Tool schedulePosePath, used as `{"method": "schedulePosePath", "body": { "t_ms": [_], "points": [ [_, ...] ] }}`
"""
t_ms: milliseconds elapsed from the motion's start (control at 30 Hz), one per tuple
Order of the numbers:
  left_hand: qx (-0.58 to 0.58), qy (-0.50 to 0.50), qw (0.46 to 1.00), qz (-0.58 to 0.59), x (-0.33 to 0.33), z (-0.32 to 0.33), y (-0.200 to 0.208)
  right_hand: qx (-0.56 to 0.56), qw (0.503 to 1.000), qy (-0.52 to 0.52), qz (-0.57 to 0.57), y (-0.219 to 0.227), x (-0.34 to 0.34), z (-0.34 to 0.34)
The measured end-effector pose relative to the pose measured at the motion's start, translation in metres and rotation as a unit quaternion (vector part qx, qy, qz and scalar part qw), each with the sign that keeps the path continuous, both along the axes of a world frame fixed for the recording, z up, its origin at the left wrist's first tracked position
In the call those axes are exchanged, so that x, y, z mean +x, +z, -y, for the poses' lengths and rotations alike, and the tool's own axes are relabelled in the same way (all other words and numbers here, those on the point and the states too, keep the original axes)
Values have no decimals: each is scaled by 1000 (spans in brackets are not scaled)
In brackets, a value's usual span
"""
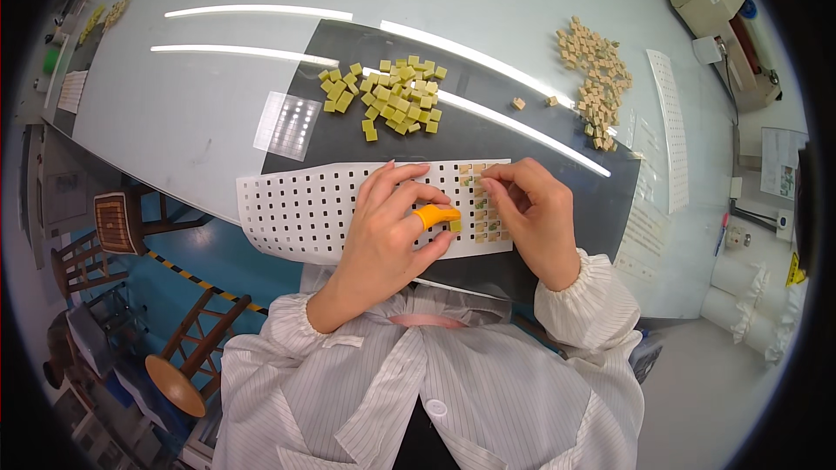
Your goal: Inserting small square components into a grid board using a small yellow tool.
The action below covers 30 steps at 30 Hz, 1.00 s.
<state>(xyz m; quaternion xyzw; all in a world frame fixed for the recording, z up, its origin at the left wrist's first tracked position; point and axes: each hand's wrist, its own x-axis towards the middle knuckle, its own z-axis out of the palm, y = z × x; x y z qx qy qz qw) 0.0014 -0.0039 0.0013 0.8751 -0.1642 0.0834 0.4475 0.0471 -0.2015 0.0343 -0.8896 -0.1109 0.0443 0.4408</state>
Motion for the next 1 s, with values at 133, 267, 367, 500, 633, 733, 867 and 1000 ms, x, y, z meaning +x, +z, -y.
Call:
{"method": "schedulePosePath", "body": {
  "t_ms": [133, 267, 367, 500, 633, 733, 867, 1000],
  "points": [
    [-1, 5, 1000, 5, 0, 1, -1, -32, 998, 20, 43, -5, -8, -14],
    [-6, 9, 1000, -4, 1, 0, 0, -48, 997, 13, 57, -6, -9, -15],
    [-5, -6, 1000, 0, 0, -1, -1, -34, 997, 3, 62, -9, -7, -16],
    [-6, -3, 1000, 3, 1, 0, -1, -50, 997, -4, 57, -9, -2, -15],
    [-6, -5, 1000, 2, 0, -1, -1, 26, 998, 8, -57, -4, 2, -7],
    [-3, -5, 1000, 2, 0, -2, -1, 115, 957, 22, -265, 15, 10, 3],
    [-1, -7, 1000, 1, 0, 0, -1, 128, 896, 55, -421, 19, 11, 4],
    [-5, -2, 1000, 1, 1, 0, 1, 126, 886, 54, -443, 20, 11, 2]
  ]
}}
